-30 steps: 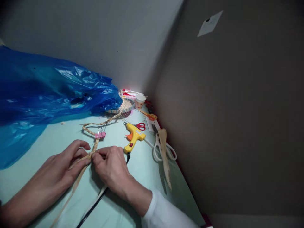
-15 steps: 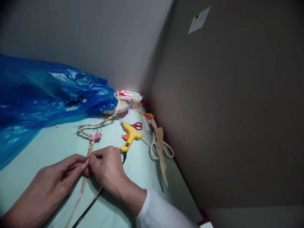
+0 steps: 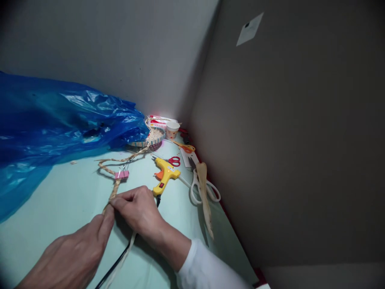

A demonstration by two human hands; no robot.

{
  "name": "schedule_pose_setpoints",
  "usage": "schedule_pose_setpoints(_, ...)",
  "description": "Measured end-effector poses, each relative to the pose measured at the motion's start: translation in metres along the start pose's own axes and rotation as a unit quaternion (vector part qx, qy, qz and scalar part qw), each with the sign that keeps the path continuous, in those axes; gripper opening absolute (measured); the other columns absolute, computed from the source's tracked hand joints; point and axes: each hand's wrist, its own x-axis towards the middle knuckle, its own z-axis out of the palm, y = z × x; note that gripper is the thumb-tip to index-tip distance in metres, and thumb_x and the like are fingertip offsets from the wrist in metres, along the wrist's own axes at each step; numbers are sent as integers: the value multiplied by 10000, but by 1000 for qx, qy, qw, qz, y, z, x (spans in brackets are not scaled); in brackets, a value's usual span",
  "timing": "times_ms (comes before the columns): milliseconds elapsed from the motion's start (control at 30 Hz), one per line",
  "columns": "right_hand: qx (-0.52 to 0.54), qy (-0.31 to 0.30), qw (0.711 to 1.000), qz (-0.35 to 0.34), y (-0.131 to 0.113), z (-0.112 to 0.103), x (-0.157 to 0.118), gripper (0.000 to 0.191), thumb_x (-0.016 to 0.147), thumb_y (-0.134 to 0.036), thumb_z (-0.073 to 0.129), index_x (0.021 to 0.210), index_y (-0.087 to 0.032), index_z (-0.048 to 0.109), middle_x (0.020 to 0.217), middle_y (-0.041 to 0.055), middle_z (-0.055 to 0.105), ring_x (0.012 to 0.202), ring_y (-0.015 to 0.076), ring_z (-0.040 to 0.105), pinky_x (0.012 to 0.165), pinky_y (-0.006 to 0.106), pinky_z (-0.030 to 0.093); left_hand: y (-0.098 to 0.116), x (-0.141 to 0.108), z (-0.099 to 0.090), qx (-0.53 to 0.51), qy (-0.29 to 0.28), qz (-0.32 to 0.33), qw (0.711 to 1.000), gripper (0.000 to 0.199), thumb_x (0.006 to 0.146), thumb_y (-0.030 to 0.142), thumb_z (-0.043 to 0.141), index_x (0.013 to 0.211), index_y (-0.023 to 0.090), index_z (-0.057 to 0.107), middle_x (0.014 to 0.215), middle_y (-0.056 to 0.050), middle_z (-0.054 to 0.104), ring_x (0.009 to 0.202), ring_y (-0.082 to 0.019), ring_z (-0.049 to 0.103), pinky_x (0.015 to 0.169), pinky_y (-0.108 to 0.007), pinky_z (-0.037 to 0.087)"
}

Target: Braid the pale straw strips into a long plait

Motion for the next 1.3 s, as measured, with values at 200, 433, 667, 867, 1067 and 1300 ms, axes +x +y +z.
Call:
schedule_pose_setpoints(200, 18, -1, 1000, 7, 9, 2, 4, 258, 788, -271, 559, 561, -151, 545, 564, -43, 341, 580, 93, 282, 504, 242, 199, 8, 3, -8, -27, -48, -33, 998, 549, 896, 82, 312, 1312, -7, 659, 926, -281, 781, 716, -348, 772, 523, -368, 586)
schedule_pose_setpoints(433, 117, 4, 993, 26, -1, 1, -1, 243, 799, -242, 600, 580, -138, 620, 504, -58, 391, 521, 81, 269, 505, 237, 209, -31, 26, -43, -302, 22, -158, 940, 445, 960, 503, 392, 863, 293, 772, 827, -51, 751, 764, -275, 722, 688, -362, 512)
schedule_pose_setpoints(667, 190, -23, 981, 36, -2, 1, 0, 250, 797, -277, 638, 597, -131, 674, 510, -32, 501, 507, 79, 297, 522, 217, 258, -48, 52, -28, -682, -90, -299, 661, 348, 756, 531, 704, 882, 227, 592, 730, -11, 705, 666, -201, 658, 623, -290, 489)
schedule_pose_setpoints(867, 59, -24, 997, -49, 7, -1, 3, 275, 864, -250, 560, 691, -114, 724, 616, -6, 582, 595, 101, 423, 581, 215, 318, -39, 58, -27, -780, -153, -317, 517, 334, 686, 433, 774, 742, 173, 570, 504, 114, 430, 384, 0, 200, 382, -142, 143)
schedule_pose_setpoints(1067, -130, 23, 989, -71, -7, -2, -7, 280, 899, -155, 514, 669, -143, 673, 517, -59, 429, 522, 83, 361, 536, 221, 266, -36, 58, -31, -769, -172, -347, 509, 332, 685, 482, 735, 757, 215, 550, 464, 168, 269, 409, -16, 26, 357, -148, 27)
schedule_pose_setpoints(1300, -459, 30, 878, -130, -13, 5, -16, 158, 888, -139, 531, 832, -146, 679, 761, 54, 661, 586, 148, 493, 550, 298, 265, -26, 53, -16, -714, -50, -340, 610, 269, 716, 455, 745, 721, 211, 631, 500, 79, 458, 468, -119, 429, 478, -229, 380)
